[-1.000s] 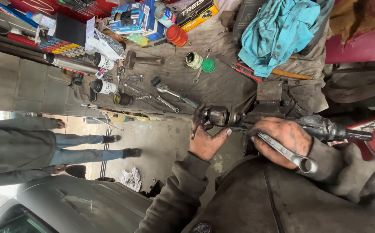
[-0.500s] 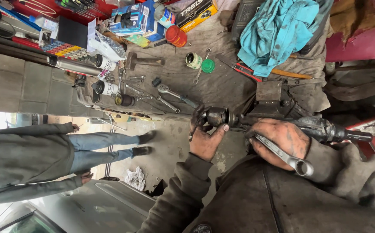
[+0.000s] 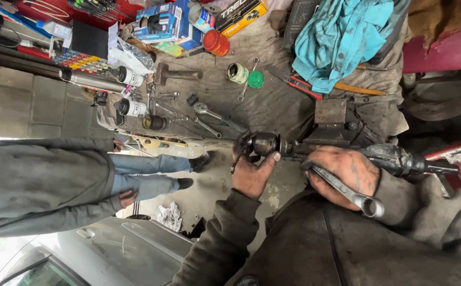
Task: The person uses a wrench to tighten a nut on a mechanical part clamped in a vise. They then use a second wrench to hold the part steady while continuing to tighten the nut with the first wrench.
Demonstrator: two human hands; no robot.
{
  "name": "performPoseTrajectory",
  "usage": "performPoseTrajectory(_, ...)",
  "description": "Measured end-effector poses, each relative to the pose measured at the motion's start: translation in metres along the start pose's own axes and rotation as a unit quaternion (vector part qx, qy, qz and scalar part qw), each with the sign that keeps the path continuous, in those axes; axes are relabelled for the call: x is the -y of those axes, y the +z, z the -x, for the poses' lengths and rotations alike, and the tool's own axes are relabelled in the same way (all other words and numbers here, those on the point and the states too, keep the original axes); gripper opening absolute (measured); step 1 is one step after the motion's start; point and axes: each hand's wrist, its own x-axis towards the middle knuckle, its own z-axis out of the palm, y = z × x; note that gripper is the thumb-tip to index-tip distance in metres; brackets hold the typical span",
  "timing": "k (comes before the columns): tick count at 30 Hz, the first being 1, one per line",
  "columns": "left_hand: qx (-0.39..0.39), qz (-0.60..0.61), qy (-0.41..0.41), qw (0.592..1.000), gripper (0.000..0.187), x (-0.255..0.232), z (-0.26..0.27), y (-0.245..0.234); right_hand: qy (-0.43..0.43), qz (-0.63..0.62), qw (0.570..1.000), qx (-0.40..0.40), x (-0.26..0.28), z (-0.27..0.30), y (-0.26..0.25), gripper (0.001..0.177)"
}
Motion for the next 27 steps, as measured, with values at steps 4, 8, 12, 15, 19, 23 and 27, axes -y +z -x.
performPoseTrajectory(4, -0.052, -0.017, -0.040, 0.998, 0.076, -0.008, -0.001, 0.007, -0.013, -0.003, 1.000, 0.001, 0.000, -0.001, 0.000, 0.030)
performPoseTrajectory(8, -0.071, -0.026, -0.012, 0.997, 0.066, -0.007, 0.000, 0.008, -0.029, -0.012, 0.999, 0.003, 0.000, -0.001, -0.001, 0.031)
performPoseTrajectory(12, -0.003, 0.004, -0.042, 0.999, 0.053, -0.011, 0.001, -0.003, -0.045, -0.013, 0.999, -0.005, -0.004, 0.000, 0.002, 0.033)
performPoseTrajectory(15, 0.023, 0.110, -0.044, 0.993, 0.056, -0.011, 0.000, -0.010, -0.090, -0.015, 0.995, -0.037, -0.005, 0.001, 0.003, 0.034)
performPoseTrajectory(19, 0.043, 0.024, -0.005, 0.999, 0.069, -0.003, -0.001, -0.012, -0.075, -0.010, 0.997, -0.016, -0.002, -0.001, 0.001, 0.031)
performPoseTrajectory(23, 0.032, 0.018, -0.030, 0.999, 0.078, -0.006, -0.002, -0.010, -0.056, -0.005, 0.998, -0.003, -0.004, -0.001, 0.003, 0.031)
performPoseTrajectory(27, 0.018, 0.005, -0.035, 0.999, 0.078, -0.004, -0.001, -0.004, -0.060, -0.007, 0.998, -0.006, -0.004, -0.001, 0.003, 0.032)
